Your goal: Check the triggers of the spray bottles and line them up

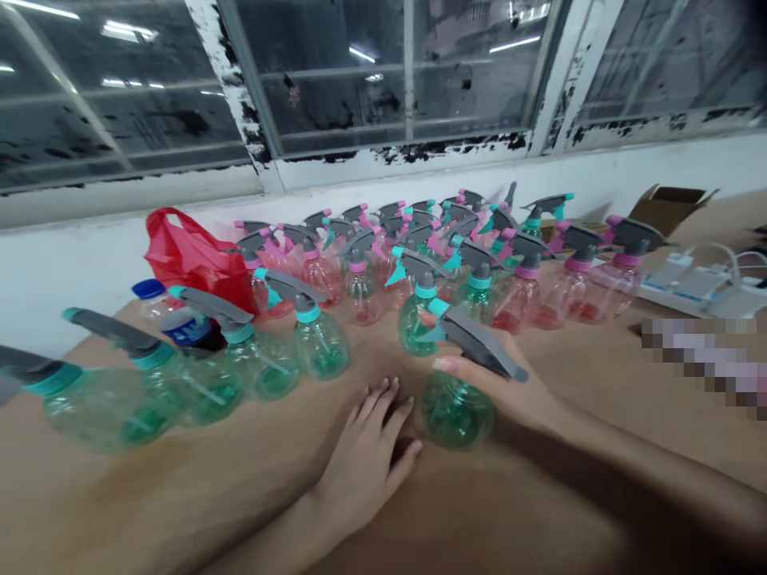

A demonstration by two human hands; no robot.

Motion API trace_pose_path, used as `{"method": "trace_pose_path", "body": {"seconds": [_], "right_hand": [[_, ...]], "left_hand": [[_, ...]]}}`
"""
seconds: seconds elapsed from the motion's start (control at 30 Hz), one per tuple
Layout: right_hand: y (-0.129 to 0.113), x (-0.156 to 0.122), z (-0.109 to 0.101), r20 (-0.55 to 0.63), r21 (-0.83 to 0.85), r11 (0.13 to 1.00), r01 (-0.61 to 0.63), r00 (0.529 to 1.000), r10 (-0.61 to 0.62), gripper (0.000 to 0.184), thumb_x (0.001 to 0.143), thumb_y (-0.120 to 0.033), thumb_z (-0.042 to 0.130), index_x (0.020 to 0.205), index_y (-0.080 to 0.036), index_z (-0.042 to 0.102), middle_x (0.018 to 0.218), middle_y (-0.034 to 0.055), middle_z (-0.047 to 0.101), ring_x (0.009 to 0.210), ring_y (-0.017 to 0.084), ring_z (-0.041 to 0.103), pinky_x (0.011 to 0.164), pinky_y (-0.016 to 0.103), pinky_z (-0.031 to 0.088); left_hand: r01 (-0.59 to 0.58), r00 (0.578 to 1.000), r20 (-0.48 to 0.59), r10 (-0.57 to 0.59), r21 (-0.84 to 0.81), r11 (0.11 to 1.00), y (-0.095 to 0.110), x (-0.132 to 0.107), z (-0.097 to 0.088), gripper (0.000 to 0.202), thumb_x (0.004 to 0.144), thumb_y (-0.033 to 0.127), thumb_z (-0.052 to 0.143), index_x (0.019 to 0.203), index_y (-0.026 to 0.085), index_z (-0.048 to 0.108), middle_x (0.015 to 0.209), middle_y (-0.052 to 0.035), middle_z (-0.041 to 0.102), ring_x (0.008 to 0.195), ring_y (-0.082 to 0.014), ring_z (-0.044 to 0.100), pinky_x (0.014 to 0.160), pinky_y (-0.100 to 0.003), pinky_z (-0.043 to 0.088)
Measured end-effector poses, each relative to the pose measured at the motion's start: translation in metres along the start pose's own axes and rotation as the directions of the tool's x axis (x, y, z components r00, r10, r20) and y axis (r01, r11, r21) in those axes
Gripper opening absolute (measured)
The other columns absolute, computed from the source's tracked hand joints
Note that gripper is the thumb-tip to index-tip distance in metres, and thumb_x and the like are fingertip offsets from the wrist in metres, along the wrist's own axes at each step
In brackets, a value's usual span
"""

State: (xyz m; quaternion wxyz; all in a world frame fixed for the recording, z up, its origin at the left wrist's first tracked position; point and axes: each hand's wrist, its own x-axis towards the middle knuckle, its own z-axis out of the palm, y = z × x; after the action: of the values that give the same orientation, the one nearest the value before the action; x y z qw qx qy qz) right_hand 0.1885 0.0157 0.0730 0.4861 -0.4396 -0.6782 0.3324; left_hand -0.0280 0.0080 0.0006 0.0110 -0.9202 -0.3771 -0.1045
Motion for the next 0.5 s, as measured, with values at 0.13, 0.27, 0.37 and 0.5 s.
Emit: {"method": "trace_pose_path", "body": {"seconds": [0.13,0.27,0.37,0.5], "right_hand": [[-0.001,-0.009,-0.007,0.002,-0.152,0.988,-0.009,1.000,0.010,0.031,0.079,-0.040,0.066,0.105,-0.025,0.059,0.068,-0.0052,0.047,0.059,0.012,0.045,0.055,0.026,0.041],[0.002,-0.021,-0.016,0.052,-0.308,0.951,0.027,0.999,-0.011,0.051,0.076,-0.044,0.069,0.121,-0.028,0.052,0.091,0.0013,0.060,0.083,0.022,0.058,0.074,0.037,0.050],[0.006,-0.030,-0.023,0.050,-0.446,0.891,0.079,0.997,-0.063,0.065,0.072,-0.049,0.071,0.129,-0.028,0.047,0.112,0.0072,0.060,0.102,0.029,0.058,0.091,0.045,0.046],[0.008,-0.034,-0.024,-0.010,-0.579,0.815,0.031,0.999,-0.045,0.058,0.076,-0.053,0.066,0.124,-0.024,0.052,0.105,0.0100,0.062,0.095,0.029,0.060,0.083,0.046,0.050]], "left_hand": [[-0.006,1.000,-0.011,0.006,-0.001,1.000,0.000,0.000,0.000,0.044,0.094,0.031,0.052,0.132,0.011,0.048,0.144,-0.0178,0.040,0.134,-0.0315,0.035,0.105,-0.052,0.034],[-0.027,1.000,-0.001,0.027,-0.001,1.000,-0.002,-0.002,-0.002,0.044,0.094,0.032,0.051,0.133,0.009,0.049,0.143,-0.0176,0.042,0.133,-0.0308,0.037,0.105,-0.051,0.034],[-0.051,0.999,-0.011,0.051,-0.005,0.999,-0.006,-0.008,-0.005,0.043,0.095,0.032,0.049,0.133,0.011,0.048,0.143,-0.0153,0.043,0.133,-0.0286,0.038,0.105,-0.049,0.035],[-0.065,0.997,-0.037,0.064,-0.017,0.998,-0.015,-0.019,-0.006,0.042,0.096,0.032,0.047,0.134,0.014,0.048,0.143,-0.0124,0.044,0.132,-0.0267,0.039,0.106,-0.048,0.035]]}}
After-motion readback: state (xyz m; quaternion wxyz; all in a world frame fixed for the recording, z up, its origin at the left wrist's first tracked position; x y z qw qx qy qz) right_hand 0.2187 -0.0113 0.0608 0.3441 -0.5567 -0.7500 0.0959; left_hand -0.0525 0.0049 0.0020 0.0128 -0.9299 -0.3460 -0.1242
